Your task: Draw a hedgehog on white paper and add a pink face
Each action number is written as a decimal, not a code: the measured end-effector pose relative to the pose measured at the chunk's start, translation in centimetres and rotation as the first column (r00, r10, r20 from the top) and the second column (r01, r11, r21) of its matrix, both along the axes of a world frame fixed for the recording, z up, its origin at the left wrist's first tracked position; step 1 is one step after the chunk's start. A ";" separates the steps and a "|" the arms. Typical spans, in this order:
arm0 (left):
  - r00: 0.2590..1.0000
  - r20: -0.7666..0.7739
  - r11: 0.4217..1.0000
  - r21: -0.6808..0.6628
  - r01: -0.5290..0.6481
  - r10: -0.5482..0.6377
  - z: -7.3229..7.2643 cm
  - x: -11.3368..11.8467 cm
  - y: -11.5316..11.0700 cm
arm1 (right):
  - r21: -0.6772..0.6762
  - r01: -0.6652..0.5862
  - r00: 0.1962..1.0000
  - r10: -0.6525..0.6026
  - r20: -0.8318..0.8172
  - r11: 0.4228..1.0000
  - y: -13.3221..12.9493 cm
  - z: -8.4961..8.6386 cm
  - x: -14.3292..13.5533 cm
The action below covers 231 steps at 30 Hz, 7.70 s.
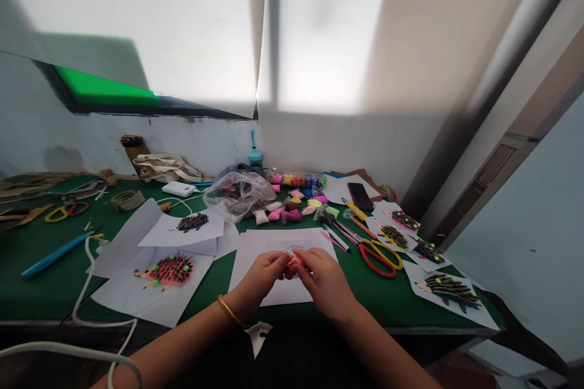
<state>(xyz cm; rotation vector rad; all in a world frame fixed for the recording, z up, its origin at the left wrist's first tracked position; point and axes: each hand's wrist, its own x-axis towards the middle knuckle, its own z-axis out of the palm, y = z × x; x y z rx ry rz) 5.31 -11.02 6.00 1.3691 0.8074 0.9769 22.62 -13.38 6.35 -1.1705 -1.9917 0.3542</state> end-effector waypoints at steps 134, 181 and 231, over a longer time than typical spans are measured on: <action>0.981 0.038 0.947 -0.257 0.194 -0.191 -2.0 -0.5 -0.5 | 0.119 -0.031 0.986 0.010 0.167 0.992 1.0 -3.6 -0.3; 0.979 0.012 0.959 -0.201 0.200 -0.202 -2.7 0.0 -2.8 | -0.106 -0.223 0.967 0.234 0.100 0.969 -0.9 -3.5 1.9; 0.996 0.044 0.962 -0.265 -0.064 0.078 -3.4 -0.4 -1.6 | 0.014 0.072 0.924 -0.072 0.376 0.997 0.6 -5.9 2.9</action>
